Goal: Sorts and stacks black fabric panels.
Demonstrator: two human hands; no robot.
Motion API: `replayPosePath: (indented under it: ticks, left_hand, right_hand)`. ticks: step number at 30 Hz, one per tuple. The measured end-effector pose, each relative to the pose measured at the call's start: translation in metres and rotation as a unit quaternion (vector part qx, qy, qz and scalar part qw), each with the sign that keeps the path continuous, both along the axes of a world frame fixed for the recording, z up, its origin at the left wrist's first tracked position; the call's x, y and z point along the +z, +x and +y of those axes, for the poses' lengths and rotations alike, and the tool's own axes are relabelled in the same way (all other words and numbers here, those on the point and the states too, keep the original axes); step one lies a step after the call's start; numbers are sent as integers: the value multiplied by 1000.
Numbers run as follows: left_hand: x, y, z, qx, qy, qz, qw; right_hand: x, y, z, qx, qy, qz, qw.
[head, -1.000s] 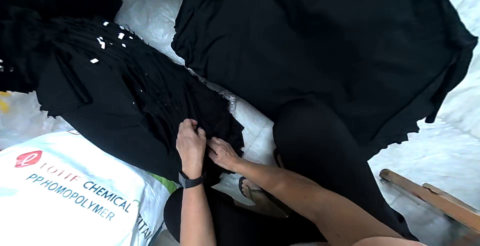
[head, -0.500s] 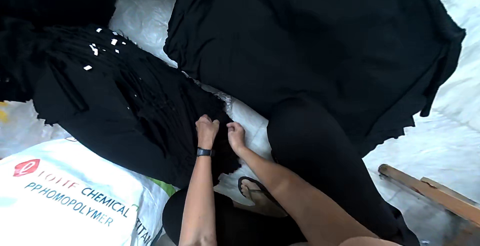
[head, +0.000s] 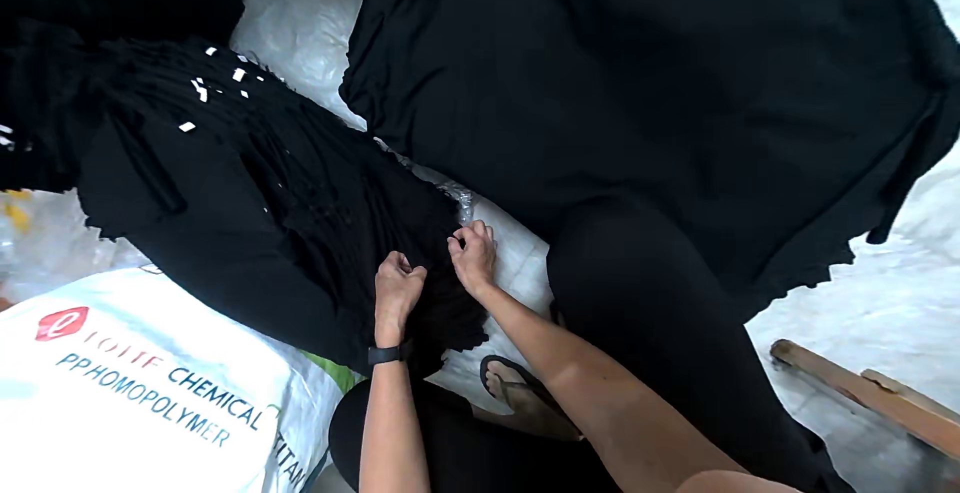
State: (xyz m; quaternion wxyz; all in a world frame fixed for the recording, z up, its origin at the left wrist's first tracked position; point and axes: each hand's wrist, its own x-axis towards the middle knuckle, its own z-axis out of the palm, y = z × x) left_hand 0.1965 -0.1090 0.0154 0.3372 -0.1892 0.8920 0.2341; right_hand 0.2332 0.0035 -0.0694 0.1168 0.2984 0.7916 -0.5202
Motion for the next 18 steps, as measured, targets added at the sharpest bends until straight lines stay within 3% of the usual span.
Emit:
replayPosePath:
  ticks: [2,5,8,11,18]
  left_hand:
    - [0,2,-1,14,3,8,1000]
    - [1,1,0,9,0,6,1000]
    - [18,3,14,-67,-63,69,993]
    - [17,4,35,-150,-96,159,971]
    - [-52,-27,64,-158,-107,-48,980]
  right_hand:
    - [5,9,-7,17,-8,51,999]
    - [11,19,-13,90,-117,48,988]
    - [16,26,-22,173,-189,45,966]
    - [32,41,-27,229,-193,61,952]
    - [12,82,-38,206,-105,162,959]
